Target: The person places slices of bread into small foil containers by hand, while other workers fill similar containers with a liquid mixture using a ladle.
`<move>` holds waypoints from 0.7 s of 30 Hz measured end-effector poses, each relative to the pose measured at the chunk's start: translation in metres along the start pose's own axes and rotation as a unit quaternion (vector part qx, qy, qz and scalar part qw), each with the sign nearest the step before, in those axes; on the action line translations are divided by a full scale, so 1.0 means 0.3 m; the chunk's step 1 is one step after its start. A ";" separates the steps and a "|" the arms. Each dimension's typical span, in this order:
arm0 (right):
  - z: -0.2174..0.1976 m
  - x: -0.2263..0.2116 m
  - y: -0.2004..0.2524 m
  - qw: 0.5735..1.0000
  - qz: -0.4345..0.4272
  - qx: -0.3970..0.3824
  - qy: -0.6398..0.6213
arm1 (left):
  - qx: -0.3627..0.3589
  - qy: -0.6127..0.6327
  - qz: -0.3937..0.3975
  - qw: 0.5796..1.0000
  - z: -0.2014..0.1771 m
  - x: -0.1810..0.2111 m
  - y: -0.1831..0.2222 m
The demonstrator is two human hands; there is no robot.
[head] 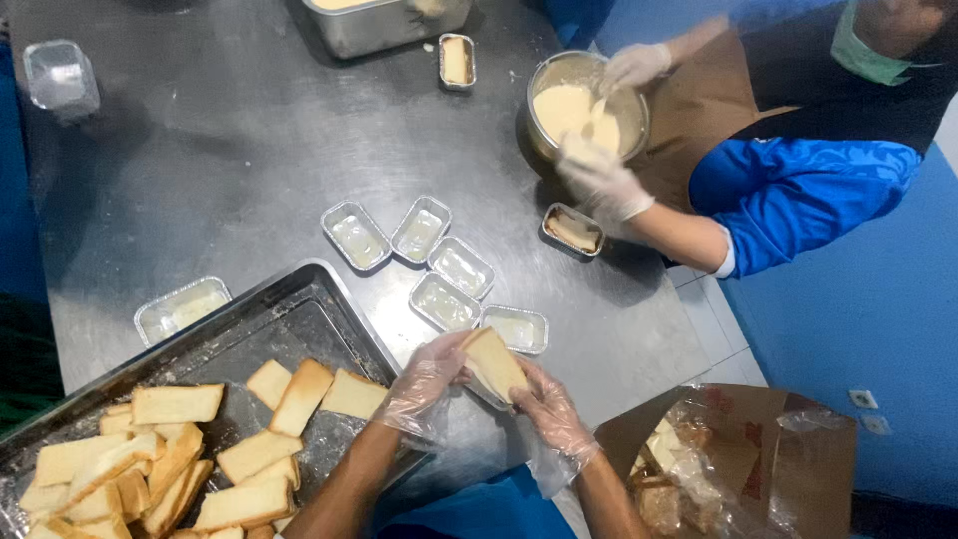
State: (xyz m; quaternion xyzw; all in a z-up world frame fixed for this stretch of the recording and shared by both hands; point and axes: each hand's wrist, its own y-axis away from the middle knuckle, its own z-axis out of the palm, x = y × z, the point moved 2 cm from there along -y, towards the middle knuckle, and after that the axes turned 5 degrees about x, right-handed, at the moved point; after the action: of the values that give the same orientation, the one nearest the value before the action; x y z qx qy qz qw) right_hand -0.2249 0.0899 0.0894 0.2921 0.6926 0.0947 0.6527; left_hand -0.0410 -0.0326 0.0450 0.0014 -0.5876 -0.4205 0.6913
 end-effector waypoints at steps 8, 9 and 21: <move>0.018 -0.021 -0.009 0.997 -0.052 -0.052 0.010 | -0.065 0.066 0.081 0.992 -0.010 0.029 0.033; 0.018 -0.013 -0.022 0.997 -0.064 -0.051 0.009 | -0.011 0.069 0.036 0.997 -0.007 0.028 0.056; -0.033 0.116 -0.071 0.994 -0.090 0.050 0.027 | 0.054 -0.128 0.092 0.986 0.016 0.019 -0.009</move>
State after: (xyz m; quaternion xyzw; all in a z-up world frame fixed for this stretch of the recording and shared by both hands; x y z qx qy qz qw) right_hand -0.2397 0.0937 0.0502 0.2585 0.7371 0.0083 0.6243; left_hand -0.0465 -0.0352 0.0498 -0.0691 -0.6909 -0.3190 0.6451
